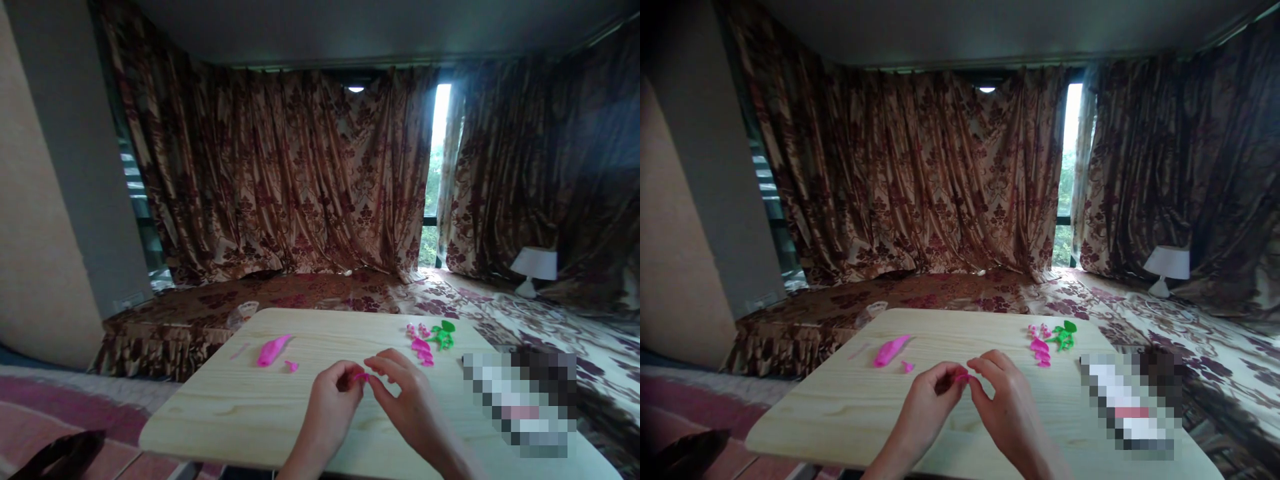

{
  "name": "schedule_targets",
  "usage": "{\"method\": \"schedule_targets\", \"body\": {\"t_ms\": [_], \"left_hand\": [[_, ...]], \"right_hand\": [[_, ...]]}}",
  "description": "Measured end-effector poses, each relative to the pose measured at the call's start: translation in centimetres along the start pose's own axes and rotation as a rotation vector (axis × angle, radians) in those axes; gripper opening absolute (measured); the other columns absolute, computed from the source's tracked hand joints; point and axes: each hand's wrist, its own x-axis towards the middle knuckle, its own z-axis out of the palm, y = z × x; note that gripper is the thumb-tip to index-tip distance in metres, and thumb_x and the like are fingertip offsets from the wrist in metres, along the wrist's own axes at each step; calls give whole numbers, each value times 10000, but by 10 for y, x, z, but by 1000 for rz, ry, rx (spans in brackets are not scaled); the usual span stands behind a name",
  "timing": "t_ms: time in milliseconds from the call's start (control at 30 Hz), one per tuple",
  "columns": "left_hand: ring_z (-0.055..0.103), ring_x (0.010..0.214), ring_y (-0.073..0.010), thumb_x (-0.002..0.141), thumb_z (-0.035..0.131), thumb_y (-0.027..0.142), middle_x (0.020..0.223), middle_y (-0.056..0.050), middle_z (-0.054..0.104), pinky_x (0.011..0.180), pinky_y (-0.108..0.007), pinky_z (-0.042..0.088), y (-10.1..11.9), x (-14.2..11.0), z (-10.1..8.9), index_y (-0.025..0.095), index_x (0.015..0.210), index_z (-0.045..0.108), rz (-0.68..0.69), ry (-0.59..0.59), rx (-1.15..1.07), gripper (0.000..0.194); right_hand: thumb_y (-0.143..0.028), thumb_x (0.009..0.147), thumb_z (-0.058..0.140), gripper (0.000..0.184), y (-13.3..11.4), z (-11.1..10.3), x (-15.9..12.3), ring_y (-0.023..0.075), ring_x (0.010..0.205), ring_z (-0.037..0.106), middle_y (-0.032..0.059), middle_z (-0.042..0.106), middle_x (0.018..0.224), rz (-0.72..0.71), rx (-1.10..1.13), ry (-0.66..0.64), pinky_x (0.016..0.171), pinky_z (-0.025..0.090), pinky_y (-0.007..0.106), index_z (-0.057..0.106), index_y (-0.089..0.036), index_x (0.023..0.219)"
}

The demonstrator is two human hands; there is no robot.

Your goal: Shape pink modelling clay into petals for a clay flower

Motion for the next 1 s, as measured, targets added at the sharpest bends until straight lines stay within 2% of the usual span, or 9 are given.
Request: {"method": "schedule_targets", "body": {"t_ms": [167,333,433,567,667,767,933,1000], "left_hand": [[592,705,-186,731,593,246,739,-60,668,672,-268,450,6,-3,3,150,787,673,1,-46,13,136],[586,721,-178,707,634,277,778,-61,656,679,-266,456,-5,-4,4,141,911,652,-71,11,-94,245],[574,726,-173,748,598,315,759,-58,651,687,-263,444,-8,-3,3,133,860,663,-80,-27,-90,223],[537,658,-151,788,545,340,662,-25,609,634,-247,420,-4,-3,0,135,780,664,-58,-32,-36,237],[531,647,-151,784,550,339,660,-23,608,613,-244,410,1,-5,-3,136,763,660,-36,-31,16,232],[547,670,-162,786,550,336,689,-37,630,627,-249,417,7,-7,-4,132,763,664,-14,-60,52,234],[588,774,-184,798,545,332,808,-54,671,714,-262,437,10,-8,-4,151,884,671,8,-82,3,237],[582,763,-177,802,540,332,778,-46,665,707,-253,431,10,-8,-4,155,835,673,18,-64,2,225]], "right_hand": [[-91,791,547,161,1,0,0,160,740,561,15,598,787,60,-35,-23,658,450,274,633,-214,847],[-109,799,553,113,8,7,-2,132,633,535,-3,581,708,100,-19,43,591,425,249,621,-198,786],[-123,808,553,104,7,7,-2,128,626,537,-6,580,690,118,5,62,574,418,238,621,-195,777],[-141,809,563,101,0,-1,0,133,672,554,2,597,739,91,-3,0,599,430,239,638,-201,836],[-157,798,590,138,-5,-9,4,145,747,562,14,605,820,33,-41,-16,662,438,256,635,-206,919],[-139,787,600,99,-9,-12,10,147,762,558,11,596,816,-4,-79,-65,685,432,263,643,-207,845],[-123,810,569,106,-11,-12,15,132,720,551,3,582,769,6,-75,-90,646,425,248,631,-198,768],[-133,826,556,119,-11,-13,15,127,711,552,2,584,765,5,-58,-104,631,423,241,637,-200,771]]}}
